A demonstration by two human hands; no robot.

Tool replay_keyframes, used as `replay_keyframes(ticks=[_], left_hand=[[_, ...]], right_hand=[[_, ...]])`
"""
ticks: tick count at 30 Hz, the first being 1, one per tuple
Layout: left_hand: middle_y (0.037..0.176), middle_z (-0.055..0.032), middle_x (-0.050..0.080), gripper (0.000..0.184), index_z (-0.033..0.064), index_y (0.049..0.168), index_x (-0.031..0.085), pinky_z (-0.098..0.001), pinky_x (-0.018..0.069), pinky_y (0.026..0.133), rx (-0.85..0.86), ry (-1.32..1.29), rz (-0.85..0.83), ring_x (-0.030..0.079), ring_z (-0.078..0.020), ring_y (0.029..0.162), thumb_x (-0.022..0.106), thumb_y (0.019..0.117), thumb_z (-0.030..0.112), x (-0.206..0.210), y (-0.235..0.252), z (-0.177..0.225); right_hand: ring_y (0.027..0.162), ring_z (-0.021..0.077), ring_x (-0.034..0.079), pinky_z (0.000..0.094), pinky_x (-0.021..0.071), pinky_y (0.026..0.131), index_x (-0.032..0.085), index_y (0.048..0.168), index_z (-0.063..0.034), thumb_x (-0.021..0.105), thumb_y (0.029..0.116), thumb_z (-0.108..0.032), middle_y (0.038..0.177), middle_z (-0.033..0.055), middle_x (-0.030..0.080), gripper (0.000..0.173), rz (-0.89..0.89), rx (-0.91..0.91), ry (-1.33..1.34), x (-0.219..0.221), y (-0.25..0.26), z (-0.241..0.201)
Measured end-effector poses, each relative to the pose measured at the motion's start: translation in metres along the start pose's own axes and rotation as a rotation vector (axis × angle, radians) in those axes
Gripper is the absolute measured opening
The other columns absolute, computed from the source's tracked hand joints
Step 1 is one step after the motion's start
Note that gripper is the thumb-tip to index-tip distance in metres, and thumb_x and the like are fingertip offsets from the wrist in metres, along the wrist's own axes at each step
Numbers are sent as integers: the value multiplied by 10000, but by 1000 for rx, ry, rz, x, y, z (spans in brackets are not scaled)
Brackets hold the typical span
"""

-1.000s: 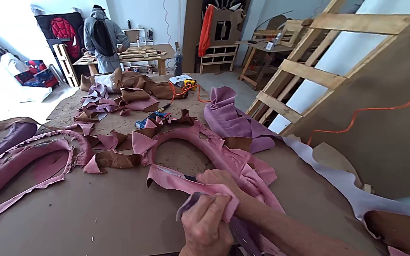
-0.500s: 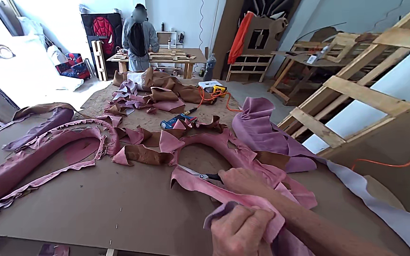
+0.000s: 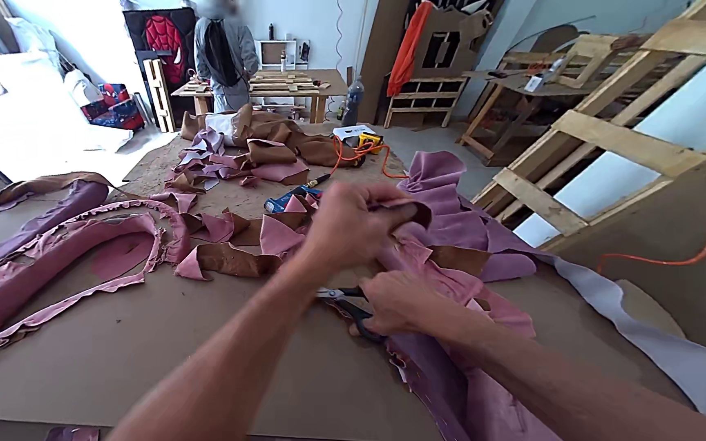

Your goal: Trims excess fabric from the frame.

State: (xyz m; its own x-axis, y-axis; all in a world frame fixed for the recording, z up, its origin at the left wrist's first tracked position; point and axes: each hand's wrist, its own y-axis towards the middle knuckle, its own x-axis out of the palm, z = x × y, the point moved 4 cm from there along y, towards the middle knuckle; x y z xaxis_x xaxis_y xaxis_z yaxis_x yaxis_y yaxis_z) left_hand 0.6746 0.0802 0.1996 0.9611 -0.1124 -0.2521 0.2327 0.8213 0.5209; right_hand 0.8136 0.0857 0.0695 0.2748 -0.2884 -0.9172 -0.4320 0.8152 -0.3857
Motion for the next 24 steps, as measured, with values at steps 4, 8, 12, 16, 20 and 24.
replay_keyframes(ticks=[4,8,12,16,20,24], left_hand=[[814,-28,745,72,20,971,772,-224,586,670,-53,-32,-142,686,-43,702,705,952,42,-14,20,-2],[800,-46,736,61,2,957,763,-231,584,665,-95,-77,-80,684,-61,697,712,946,35,-20,21,-5],[800,-30,725,71,3,977,752,-228,576,656,-57,-111,-44,671,-55,686,692,957,33,-24,29,10],[803,-31,719,83,3,1019,731,-230,581,633,-115,-103,70,673,-66,670,668,973,33,-52,41,15],[819,-48,732,99,-2,1043,719,-264,608,654,-180,-145,152,701,-99,693,656,986,48,-75,44,8],[802,-61,732,99,-7,1034,723,-263,602,623,-206,-140,167,698,-106,669,659,984,51,-70,48,9]], right_hand=[[757,242,671,461,521,658,654,963,-114,683,767,-743,771,42,646,659,10,-27,-77,-4,5,3],[719,223,664,442,514,635,656,858,-127,661,860,-641,713,29,626,514,37,-70,-62,4,1,5],[722,251,661,462,509,632,646,796,-103,682,918,-495,701,55,614,412,38,-139,-46,-4,-1,11],[680,237,656,455,500,596,659,813,-129,718,862,-419,666,28,609,301,98,-105,-92,-10,-6,30],[684,204,651,434,498,606,663,862,-165,719,780,-603,678,-3,610,448,35,-35,-143,-9,-9,33],[718,229,663,457,511,622,670,910,-134,710,766,-674,720,23,630,560,47,-50,-133,-10,-3,20]])
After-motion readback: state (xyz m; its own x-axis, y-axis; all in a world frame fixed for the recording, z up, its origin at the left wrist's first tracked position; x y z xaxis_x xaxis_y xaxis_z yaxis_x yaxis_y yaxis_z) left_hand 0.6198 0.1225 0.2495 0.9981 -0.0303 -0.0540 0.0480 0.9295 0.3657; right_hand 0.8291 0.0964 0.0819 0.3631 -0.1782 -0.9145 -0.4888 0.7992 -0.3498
